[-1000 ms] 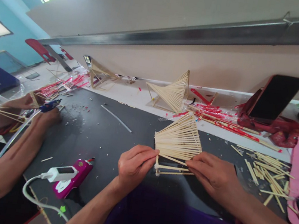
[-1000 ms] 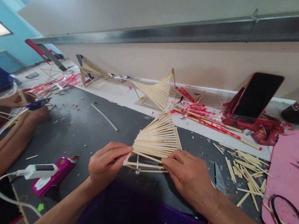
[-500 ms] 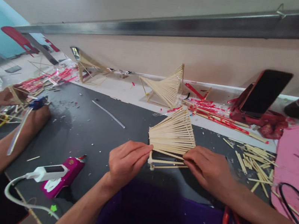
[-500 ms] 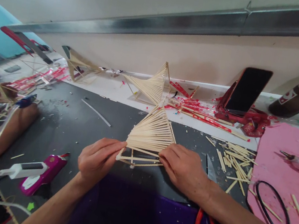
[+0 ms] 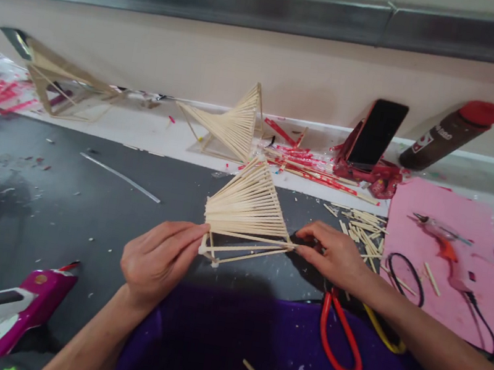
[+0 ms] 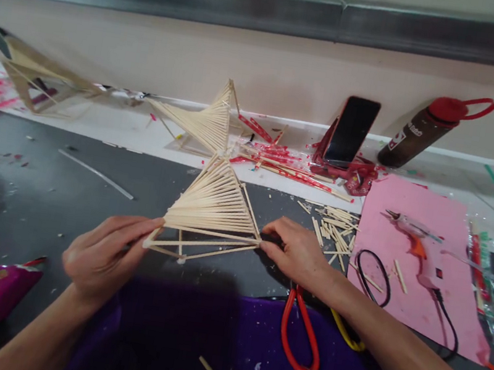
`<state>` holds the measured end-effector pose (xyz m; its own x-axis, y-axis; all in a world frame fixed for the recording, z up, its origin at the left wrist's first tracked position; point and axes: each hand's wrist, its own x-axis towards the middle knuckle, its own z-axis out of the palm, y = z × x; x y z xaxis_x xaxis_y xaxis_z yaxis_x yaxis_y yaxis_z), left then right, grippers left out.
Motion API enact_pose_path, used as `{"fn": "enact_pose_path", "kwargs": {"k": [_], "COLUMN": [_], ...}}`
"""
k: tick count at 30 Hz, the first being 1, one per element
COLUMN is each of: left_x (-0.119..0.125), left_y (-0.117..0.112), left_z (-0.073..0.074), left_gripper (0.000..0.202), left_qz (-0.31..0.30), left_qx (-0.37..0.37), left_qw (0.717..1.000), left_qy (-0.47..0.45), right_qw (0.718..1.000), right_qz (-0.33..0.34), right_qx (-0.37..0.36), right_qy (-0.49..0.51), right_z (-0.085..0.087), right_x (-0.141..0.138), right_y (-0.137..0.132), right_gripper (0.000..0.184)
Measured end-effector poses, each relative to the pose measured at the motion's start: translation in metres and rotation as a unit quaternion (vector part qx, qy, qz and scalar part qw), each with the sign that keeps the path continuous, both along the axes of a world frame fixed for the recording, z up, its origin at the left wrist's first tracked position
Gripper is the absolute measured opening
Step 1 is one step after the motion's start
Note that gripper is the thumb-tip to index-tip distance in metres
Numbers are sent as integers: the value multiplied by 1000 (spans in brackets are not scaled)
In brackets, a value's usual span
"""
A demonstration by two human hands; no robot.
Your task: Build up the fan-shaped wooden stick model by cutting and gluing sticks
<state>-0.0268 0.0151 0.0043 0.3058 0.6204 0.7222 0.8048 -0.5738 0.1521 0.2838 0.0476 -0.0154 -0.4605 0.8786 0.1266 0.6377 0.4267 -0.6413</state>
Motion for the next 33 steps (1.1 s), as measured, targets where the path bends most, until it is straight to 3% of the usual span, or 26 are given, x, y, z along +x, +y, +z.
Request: {"fn": "enact_pose_path", "kwargs": {"k": [14, 19, 33], "left_x": [-1, -2, 0], "left_y": [0, 0, 0], "left_z": [-1, -2, 0], "left_gripper": [29, 28, 27], "left_qz": [1, 6, 2], "left_qx": [1, 3, 6], "left_qw": [1000, 1000, 1000], "left_qy": [2, 4, 1], "right_qw": [999, 1000, 996], "right_qz": [36, 5, 35], "right_qx": [-26, -27, 82], "right_qy": [21, 11, -30], "right_z": [-12, -16, -22], "right_x": [-12, -13, -14], "right_y": [8, 7, 8], "right_gripper": [11, 8, 8]}}
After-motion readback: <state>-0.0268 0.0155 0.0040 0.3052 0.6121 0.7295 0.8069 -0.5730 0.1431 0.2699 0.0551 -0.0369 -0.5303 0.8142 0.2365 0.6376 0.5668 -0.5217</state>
